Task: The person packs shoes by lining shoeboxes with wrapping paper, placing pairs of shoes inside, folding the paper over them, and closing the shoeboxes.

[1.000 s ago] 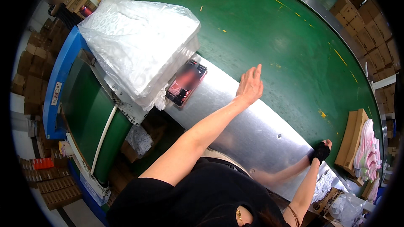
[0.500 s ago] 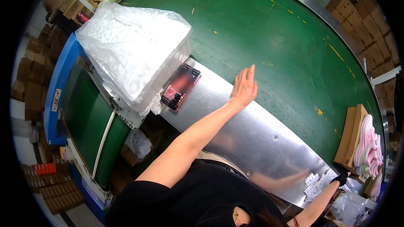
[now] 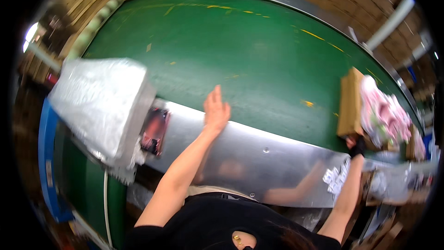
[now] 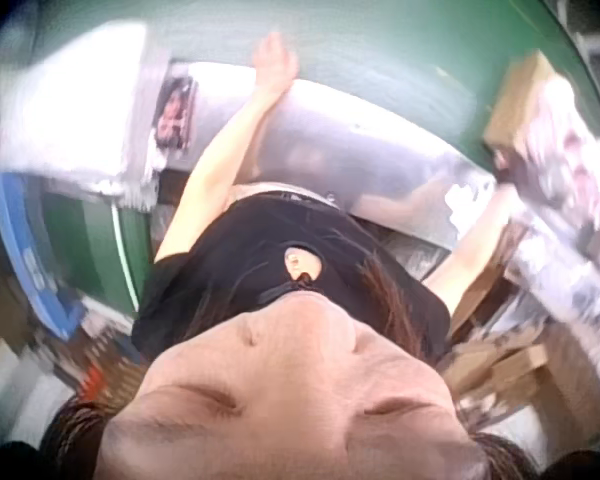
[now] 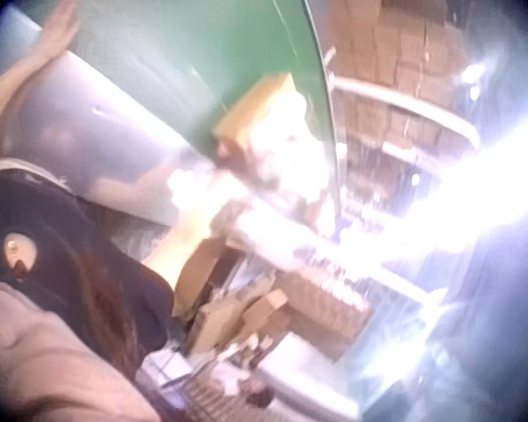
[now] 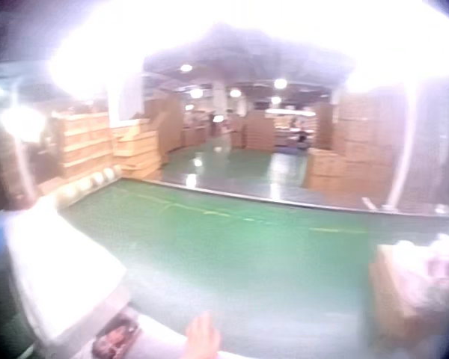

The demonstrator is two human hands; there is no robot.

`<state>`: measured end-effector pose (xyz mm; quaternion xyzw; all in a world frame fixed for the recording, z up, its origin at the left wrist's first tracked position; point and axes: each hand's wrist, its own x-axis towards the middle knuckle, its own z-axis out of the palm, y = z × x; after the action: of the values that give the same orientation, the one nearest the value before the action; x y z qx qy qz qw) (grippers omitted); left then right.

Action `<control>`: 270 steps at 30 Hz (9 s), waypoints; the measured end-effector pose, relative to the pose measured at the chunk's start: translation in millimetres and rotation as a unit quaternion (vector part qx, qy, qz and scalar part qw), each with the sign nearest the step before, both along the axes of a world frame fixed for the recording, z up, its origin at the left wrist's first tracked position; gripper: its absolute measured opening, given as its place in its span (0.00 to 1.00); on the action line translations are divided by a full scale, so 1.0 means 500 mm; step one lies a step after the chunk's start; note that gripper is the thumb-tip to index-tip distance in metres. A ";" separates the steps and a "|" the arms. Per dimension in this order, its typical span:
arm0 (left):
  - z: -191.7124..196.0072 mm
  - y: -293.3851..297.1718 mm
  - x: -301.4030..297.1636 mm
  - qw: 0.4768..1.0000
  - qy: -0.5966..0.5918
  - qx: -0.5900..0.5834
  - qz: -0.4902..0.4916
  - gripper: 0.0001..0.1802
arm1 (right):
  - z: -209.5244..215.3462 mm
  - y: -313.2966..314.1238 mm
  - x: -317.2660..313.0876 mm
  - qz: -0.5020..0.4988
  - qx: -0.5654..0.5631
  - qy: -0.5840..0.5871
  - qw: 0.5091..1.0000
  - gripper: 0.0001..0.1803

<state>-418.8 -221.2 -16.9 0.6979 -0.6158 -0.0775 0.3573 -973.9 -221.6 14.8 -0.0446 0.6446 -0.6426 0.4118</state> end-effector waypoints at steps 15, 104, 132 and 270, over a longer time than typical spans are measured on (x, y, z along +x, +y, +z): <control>-0.001 0.003 -0.019 0.995 0.059 -0.074 -0.030 0.34 | 0.214 0.139 0.544 0.544 -0.099 0.155 0.818 0.17; 0.167 -0.062 -0.102 0.903 0.366 0.170 -0.148 0.32 | 0.291 0.177 0.499 0.703 -0.084 0.467 0.530 0.19; 0.225 0.008 -0.012 0.947 0.094 -0.217 -0.218 0.16 | -0.051 0.329 0.099 0.264 0.246 0.709 0.605 0.14; 0.121 -0.121 -0.030 0.948 0.316 -0.025 0.029 0.15 | 0.219 0.397 0.575 0.625 -0.152 0.700 0.309 0.14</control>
<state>-434.0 -281.6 43.7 0.6459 -0.4531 -0.2678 0.5530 -686.3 -23.0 124.2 -0.9296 0.3617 -0.0082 0.0707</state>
